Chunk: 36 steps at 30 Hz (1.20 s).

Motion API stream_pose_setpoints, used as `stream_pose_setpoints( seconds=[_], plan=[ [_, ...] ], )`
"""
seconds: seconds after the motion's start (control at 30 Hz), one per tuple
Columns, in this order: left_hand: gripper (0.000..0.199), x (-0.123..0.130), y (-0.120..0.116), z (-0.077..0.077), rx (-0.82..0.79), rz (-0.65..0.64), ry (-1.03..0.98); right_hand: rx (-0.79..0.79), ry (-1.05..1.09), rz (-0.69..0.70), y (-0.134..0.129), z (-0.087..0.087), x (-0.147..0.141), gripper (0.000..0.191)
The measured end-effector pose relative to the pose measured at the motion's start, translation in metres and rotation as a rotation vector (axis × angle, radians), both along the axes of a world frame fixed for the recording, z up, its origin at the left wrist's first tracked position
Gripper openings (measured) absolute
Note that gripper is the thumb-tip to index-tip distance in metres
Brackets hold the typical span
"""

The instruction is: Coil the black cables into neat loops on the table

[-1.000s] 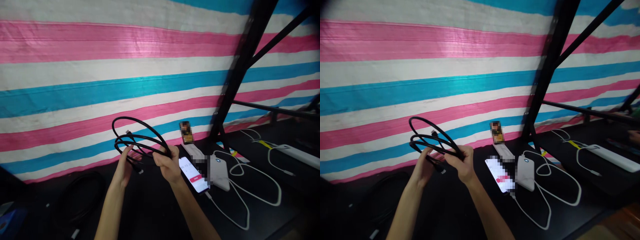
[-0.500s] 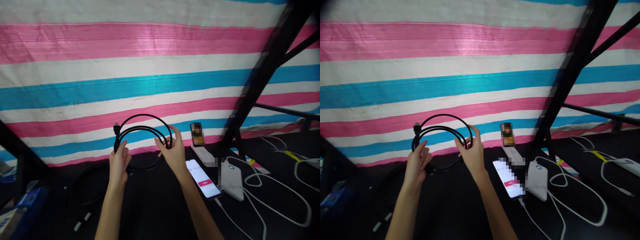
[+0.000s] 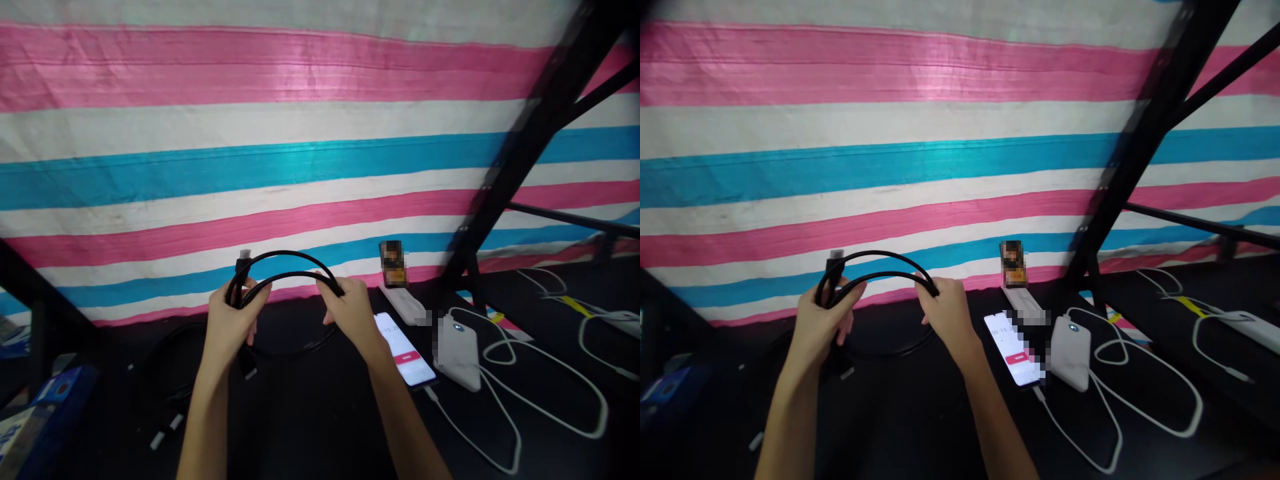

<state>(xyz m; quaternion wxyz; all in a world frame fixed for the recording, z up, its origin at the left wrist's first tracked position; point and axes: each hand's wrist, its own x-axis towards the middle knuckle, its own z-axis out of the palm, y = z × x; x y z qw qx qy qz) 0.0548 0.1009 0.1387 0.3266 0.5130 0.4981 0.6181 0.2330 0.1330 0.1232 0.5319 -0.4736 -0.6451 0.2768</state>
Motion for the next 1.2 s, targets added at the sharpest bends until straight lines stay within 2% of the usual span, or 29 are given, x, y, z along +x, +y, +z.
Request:
stream_pose_setpoints(
  seconds=[0.1, 0.17, 0.27, 0.33, 0.4, 0.5, 0.57, 0.7, 0.77, 0.83, 0.97, 1.03, 1.1, 1.2],
  plan=[
    [0.032, -0.001, -0.004, 0.002, 0.039, -0.154, -0.194, 0.106, 0.052, 0.012, -0.014, 0.011, -0.004, 0.026],
    [0.039, -0.001, -0.010, 0.007, 0.121, -0.143, -0.368, 0.167, 0.136, 0.047, -0.022, 0.016, -0.009, 0.012],
    [0.038, 0.001, -0.018, 0.016, 0.195, -0.069, -0.627, 0.223, 0.269, 0.139, -0.029, 0.016, -0.022, 0.038],
    [0.039, 0.004, -0.020, 0.020, 0.217, -0.038, -0.777, 0.204, 0.312, 0.253, -0.030, 0.012, -0.030, 0.038],
    [0.039, 0.008, -0.019, 0.022, 0.263, -0.009, -0.878, 0.125, 0.349, 0.356, -0.029, 0.008, -0.037, 0.024],
    [0.038, 0.016, -0.017, 0.018, 0.305, -0.023, -0.934, 0.008, 0.400, 0.368, -0.025, 0.007, -0.038, 0.018],
    [0.039, 0.021, -0.017, 0.014, 0.276, -0.169, -0.906, -0.030, 0.408, 0.321, -0.023, 0.010, -0.033, 0.018],
    [0.052, 0.031, -0.023, 0.005, 0.213, -0.658, -0.774, -0.036, 0.459, 0.197, -0.021, 0.020, -0.019, 0.016],
    [0.055, 0.033, -0.025, 0.001, 0.222, -0.792, -0.752, -0.046, 0.454, 0.191, -0.020, 0.021, -0.014, 0.014],
    [0.056, 0.033, -0.021, 0.000, 0.205, -0.742, -0.766, -0.082, 0.409, 0.216, -0.017, 0.019, -0.011, 0.015],
    [0.051, 0.025, -0.003, 0.002, 0.105, -0.395, -0.771, -0.185, 0.290, 0.287, -0.004, 0.007, -0.008, 0.019],
    [0.052, 0.019, 0.004, 0.003, 0.086, -0.322, -0.776, -0.203, 0.229, 0.287, 0.004, -0.001, -0.010, 0.019],
    [0.057, 0.016, 0.005, 0.001, 0.099, -0.337, -0.808, -0.171, 0.133, 0.219, 0.011, -0.010, -0.015, 0.019],
    [0.072, 0.019, -0.001, -0.004, 0.101, -0.492, -0.778, -0.126, -0.021, 0.163, 0.019, -0.026, -0.028, 0.023]
  ],
)
